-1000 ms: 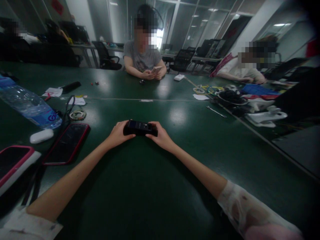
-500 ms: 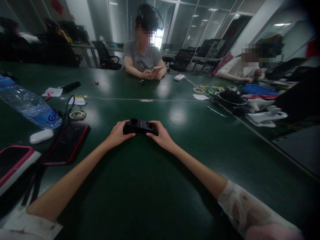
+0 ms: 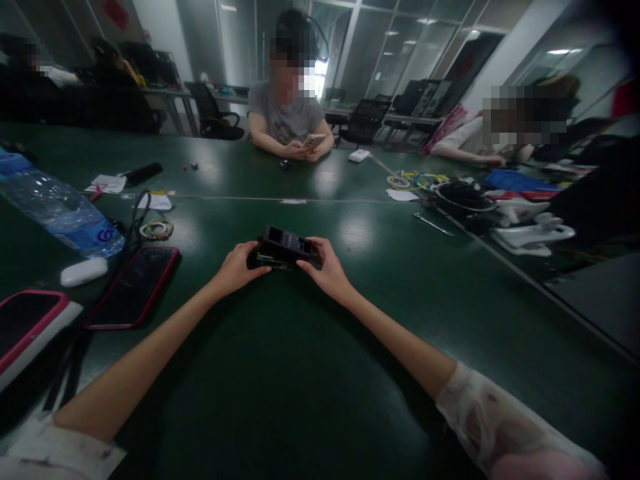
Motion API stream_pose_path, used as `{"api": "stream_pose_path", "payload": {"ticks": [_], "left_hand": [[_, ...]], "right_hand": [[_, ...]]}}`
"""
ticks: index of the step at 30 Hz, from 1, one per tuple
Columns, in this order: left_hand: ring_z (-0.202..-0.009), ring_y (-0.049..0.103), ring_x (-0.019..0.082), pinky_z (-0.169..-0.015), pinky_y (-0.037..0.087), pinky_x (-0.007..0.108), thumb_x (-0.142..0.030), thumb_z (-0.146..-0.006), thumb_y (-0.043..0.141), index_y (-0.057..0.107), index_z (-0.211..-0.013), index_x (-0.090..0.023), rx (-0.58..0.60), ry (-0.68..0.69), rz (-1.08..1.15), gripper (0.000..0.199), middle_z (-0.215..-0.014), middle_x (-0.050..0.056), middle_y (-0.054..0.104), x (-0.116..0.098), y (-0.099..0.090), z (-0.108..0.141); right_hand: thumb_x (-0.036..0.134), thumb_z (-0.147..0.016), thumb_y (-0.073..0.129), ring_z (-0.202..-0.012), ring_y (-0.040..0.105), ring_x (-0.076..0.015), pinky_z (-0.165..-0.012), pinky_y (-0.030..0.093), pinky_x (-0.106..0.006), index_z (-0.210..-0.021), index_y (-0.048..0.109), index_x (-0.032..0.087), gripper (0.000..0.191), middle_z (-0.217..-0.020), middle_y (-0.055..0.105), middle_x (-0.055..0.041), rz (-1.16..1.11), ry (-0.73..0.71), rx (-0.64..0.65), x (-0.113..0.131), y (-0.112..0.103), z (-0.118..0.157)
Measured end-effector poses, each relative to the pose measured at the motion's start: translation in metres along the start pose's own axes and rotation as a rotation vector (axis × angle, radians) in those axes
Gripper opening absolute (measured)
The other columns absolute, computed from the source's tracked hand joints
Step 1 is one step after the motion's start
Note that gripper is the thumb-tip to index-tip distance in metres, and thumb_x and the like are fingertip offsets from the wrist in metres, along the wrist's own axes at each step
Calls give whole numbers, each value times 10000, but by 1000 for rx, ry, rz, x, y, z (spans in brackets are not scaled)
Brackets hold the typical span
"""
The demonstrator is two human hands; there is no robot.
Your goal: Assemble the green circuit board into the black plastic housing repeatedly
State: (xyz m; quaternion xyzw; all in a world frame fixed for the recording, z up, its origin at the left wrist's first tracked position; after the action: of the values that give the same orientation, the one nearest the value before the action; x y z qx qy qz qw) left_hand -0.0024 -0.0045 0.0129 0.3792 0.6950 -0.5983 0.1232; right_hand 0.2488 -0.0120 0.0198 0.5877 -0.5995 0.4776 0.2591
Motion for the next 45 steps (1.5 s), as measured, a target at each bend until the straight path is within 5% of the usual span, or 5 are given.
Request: {"api": "stream_pose_path", "payload": {"ticks": [16,28,45], "left_hand": [[-1196,532,341,-966,466,557,-450,-801,685,501,-1328,-248,35,-19,47,594,-1287,116,569,-8,-5,4],[-1215,511,334,-989,452,542,-460,-804,684,486,-1346,-230,55,-30,31,621,-1312,119,557,-9,-6,4],[-1243,498,348,-1000,435,569,-460,-796,683,475,-1357,-254,57,-45,55,633,-1322,121,545,-10,-7,5]], "right_hand": [[306,-825,660,-1174,578,-250,-1048,484,-482,-1200,404,248,458,-1232,554,-110,184,23,-335,-11,-10,-1],[244,-789,662,-1133,571,-305,-1003,480,-544,-1193,443,178,464,-1175,563,-151,326,147,-313,-26,-15,-2],[260,-772,667,-1157,493,-323,-1017,430,-576,-1253,455,202,529,-1210,518,-140,458,102,-334,-23,-16,1]]}}
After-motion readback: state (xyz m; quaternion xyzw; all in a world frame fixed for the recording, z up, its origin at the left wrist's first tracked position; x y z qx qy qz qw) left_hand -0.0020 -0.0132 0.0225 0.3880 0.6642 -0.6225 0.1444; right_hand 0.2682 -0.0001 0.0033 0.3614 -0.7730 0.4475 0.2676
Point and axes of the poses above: each hand's wrist, its own z-axis away from the middle knuckle, its own y-axis out of the palm, x = y × z, the point moved 1 cm from there along -z, towards the middle knuckle
